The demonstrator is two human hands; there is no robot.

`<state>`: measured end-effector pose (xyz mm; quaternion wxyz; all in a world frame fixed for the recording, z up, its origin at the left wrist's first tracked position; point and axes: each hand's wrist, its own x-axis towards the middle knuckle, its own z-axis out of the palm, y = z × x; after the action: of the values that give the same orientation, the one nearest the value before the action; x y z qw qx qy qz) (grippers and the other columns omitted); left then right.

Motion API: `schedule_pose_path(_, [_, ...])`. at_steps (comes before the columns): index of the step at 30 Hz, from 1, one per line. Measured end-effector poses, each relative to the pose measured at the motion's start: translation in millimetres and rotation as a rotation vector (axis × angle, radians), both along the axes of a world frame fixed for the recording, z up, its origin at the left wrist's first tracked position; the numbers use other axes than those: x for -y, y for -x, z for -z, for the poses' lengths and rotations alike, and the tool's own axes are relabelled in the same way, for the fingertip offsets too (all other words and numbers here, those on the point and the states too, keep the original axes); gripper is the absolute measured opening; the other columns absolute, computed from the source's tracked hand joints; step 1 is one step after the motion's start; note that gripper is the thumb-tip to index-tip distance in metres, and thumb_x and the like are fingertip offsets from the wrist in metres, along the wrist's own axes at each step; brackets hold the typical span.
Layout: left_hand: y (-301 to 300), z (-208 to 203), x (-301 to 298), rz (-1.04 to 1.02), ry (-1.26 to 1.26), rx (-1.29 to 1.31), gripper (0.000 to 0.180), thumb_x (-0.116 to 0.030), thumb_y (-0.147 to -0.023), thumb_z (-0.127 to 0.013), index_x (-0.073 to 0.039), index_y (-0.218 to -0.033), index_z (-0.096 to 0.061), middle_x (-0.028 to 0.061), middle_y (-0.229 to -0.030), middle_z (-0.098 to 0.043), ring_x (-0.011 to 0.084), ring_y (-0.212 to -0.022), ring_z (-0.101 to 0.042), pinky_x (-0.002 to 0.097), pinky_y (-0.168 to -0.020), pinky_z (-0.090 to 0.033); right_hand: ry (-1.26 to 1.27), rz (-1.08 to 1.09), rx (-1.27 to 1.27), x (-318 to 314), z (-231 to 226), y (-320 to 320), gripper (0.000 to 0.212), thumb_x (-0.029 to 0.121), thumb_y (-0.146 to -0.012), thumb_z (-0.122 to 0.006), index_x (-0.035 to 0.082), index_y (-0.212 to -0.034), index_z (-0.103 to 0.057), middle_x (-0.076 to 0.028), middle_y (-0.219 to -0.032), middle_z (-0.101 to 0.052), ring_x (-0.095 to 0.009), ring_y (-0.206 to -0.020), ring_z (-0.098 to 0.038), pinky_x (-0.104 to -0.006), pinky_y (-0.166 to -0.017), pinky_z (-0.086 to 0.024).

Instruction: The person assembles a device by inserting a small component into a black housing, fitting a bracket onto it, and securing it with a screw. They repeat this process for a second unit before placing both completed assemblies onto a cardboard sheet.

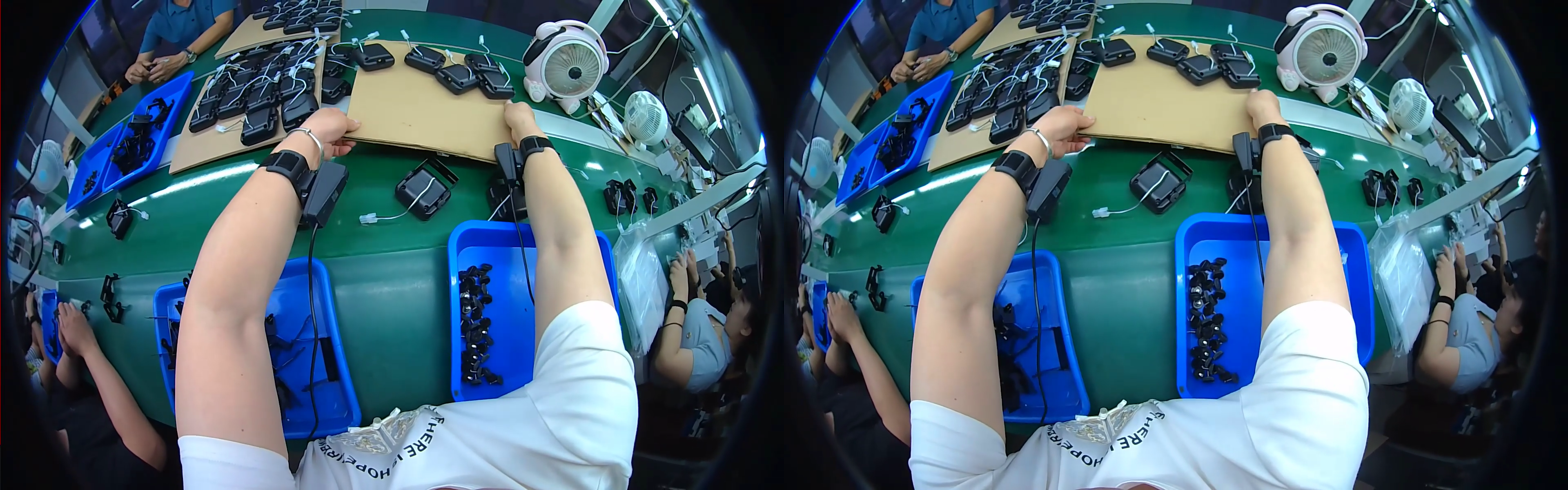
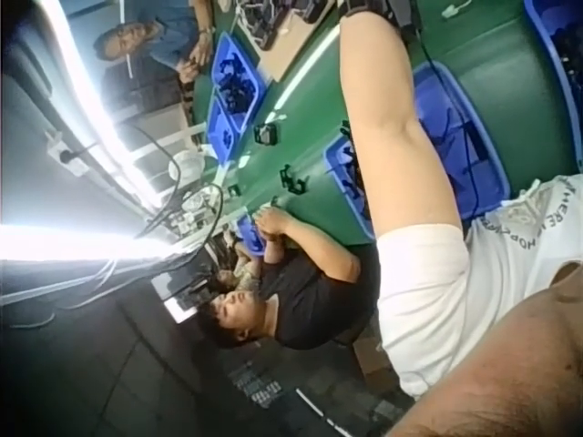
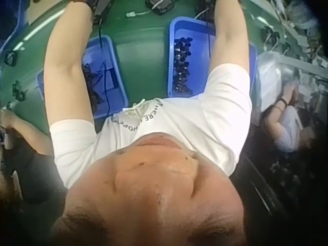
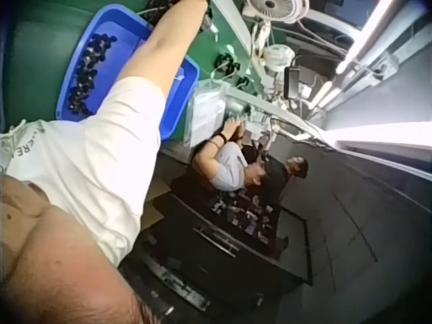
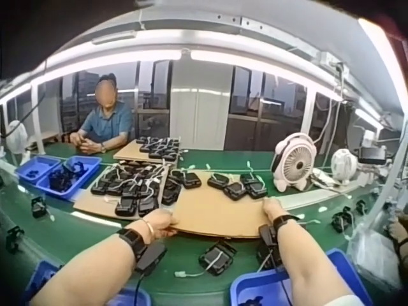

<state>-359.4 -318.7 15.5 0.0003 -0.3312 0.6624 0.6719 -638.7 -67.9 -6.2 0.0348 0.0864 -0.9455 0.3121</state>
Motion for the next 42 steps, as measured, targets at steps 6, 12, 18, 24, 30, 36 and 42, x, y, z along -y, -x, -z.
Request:
schedule_pose_path(6, [-5.4, -17.7, -13.1, 0.037, -0.004, -0.014, 0.011, -0.016, -0.087, -0.057, -0.005, -0.089, -0.055, 0.0025, -0.075, -0.056, 0.0113, -0.061, -0.053, 0.0242, -0.051, -0.046, 0.085, 0.032, 0.035, -16.0, -18.5, 0.6, 0.045, 0.032, -0.089, -0.051, -0.009, -0.108, -0.056, -0.022, -0.114, -0.057, -0.035, -0.104, -0.056, -0.0402, -0.084, -0.044])
schedule_pose_path(12, [-25.0, -33.8, -39.0, 0.088, -0.043, -0.029, 0.014, -0.016, -0.087, -0.058, -0.009, -0.095, -0.05, 0.0022, -0.077, -0.055, 0.0107, -0.064, -0.051, 0.0218, -0.052, -0.045, 0.187, 0.033, 0.056, -44.0, -34.9, -7.9, 0.044, 0.032, -0.089, -0.05, -0.009, -0.104, -0.059, -0.025, -0.113, -0.057, -0.037, -0.107, -0.053, -0.039, -0.087, -0.043])
schedule_pose_path(18, [-41.7, -44.9, -76.6, 0.141, -0.059, -0.073, 0.011, -0.015, -0.086, -0.059, -0.007, -0.088, -0.052, 0.0021, -0.074, -0.055, 0.011, -0.061, -0.052, 0.0224, -0.05, -0.045, 0.349, 0.041, 0.113, -93.0, -37.3, -15.4, 0.044, 0.032, -0.088, -0.052, -0.01, -0.102, -0.058, -0.022, -0.107, -0.06, -0.033, -0.099, -0.058, -0.0394, -0.082, -0.044])
schedule_pose_path(24, [-70.3, -55.1, -106.6, 0.197, -0.071, -0.078, 0.013, -0.015, -0.084, -0.062, -0.006, -0.086, -0.052, 0.0017, -0.073, -0.055, 0.0104, -0.06, -0.052, 0.0218, -0.048, -0.043, 0.371, -0.006, 0.19, -132.8, -65.7, -72.7, 0.043, 0.029, -0.091, -0.05, -0.011, -0.106, -0.054, -0.019, -0.103, -0.06, -0.027, -0.088, -0.059, -0.0387, -0.077, -0.047])
schedule_pose_path(30, [-110.0, -63.4, -161.4, 0.341, -0.135, -0.101, 0.014, -0.015, -0.083, -0.062, -0.005, -0.086, -0.052, 0.0025, -0.074, -0.056, 0.0097, -0.058, -0.052, 0.0212, -0.047, -0.041, 0.361, 0.064, 0.177, -206.2, -78.9, -113.6, 0.04, 0.029, -0.091, -0.051, -0.009, -0.103, -0.056, -0.018, -0.099, -0.062, -0.026, -0.082, -0.061, -0.0369, -0.074, -0.049])
schedule_pose_path(36, [-164.6, -73.5, -244.2, 0.474, -0.279, -0.06, 0.014, -0.014, -0.083, -0.061, -0.004, -0.089, -0.054, 0.0045, -0.08, -0.059, 0.0095, -0.057, -0.053, 0.0207, -0.046, -0.041, 0.46, 0.035, 0.297, -299.0, -70.8, -160.4, 0.035, 0.029, -0.091, -0.051, -0.004, -0.098, -0.059, -0.014, -0.09, -0.064, -0.022, -0.073, -0.062, -0.0328, -0.069, -0.049])
schedule_pose_path(42, [-183.5, -54.0, -308.6, 0.645, -0.372, -0.001, 0.019, -0.016, -0.084, -0.061, -0.001, -0.093, -0.055, 0.0061, -0.083, -0.059, 0.01, -0.058, -0.052, 0.0208, -0.045, -0.04, 0.47, 0.016, 0.313, -373.3, -53.9, -192.1, 0.033, 0.028, -0.091, -0.051, -0.002, -0.098, -0.06, -0.01, -0.086, -0.065, -0.018, -0.071, -0.062, -0.0308, -0.065, -0.049])
